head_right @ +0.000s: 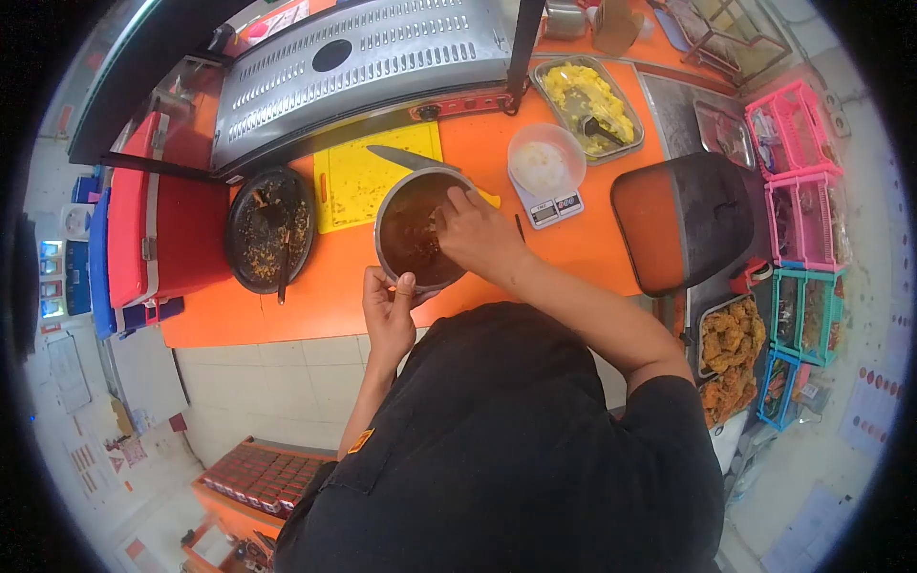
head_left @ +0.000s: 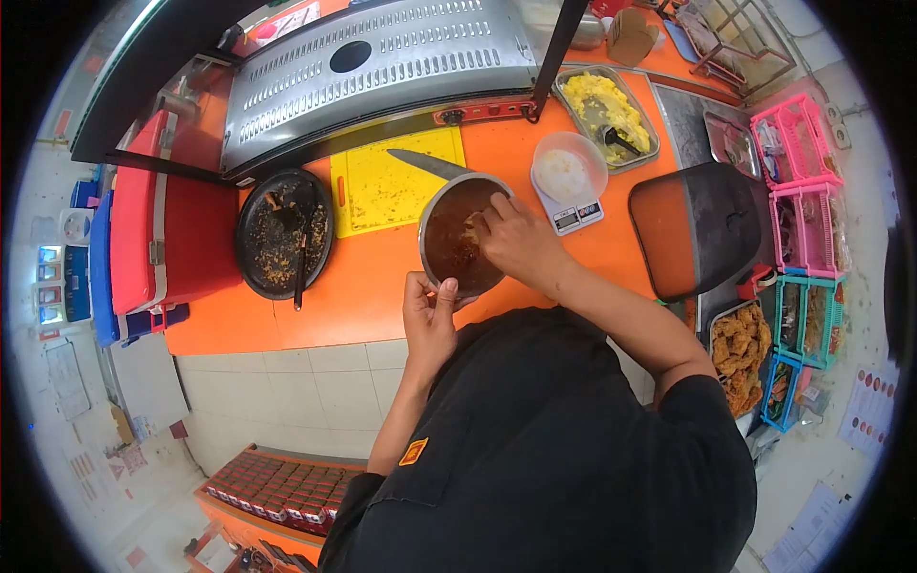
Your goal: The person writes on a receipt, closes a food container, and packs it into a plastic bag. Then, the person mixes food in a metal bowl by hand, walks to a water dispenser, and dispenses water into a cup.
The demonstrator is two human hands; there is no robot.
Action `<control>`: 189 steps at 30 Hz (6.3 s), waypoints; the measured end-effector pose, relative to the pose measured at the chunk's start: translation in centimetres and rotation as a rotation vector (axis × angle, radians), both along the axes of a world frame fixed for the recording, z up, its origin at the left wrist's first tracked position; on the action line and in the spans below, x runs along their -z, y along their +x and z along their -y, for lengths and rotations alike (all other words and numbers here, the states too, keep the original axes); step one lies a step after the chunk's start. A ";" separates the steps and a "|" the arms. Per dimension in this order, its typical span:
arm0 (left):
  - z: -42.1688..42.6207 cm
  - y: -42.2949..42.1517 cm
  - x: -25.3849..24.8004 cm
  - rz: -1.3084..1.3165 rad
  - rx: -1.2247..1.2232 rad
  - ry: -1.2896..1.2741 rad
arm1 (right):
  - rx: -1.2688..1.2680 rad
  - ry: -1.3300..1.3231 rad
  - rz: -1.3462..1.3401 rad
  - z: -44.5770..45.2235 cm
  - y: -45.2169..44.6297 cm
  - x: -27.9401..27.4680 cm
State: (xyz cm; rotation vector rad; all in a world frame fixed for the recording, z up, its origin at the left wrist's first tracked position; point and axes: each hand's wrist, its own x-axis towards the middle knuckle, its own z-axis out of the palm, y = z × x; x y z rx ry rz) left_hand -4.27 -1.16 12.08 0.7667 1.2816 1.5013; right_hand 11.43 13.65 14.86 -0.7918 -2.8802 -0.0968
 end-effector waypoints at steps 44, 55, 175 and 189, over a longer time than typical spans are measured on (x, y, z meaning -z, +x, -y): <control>1.3 -1.2 -5.3 0.358 -0.015 0.023 | -0.076 -1.220 0.015 -6.4 0.8 -14.6; 1.2 -0.1 -8.0 0.213 -0.006 -0.003 | -0.209 0.076 0.079 -2.6 -1.5 -8.6; 19.4 6.1 18.1 0.199 -0.858 -0.553 | 0.065 -1.881 -0.675 5.3 6.3 3.3; 49.3 37.1 26.7 0.524 -1.261 -1.372 | -1.174 -1.803 -0.812 17.4 -4.1 -14.9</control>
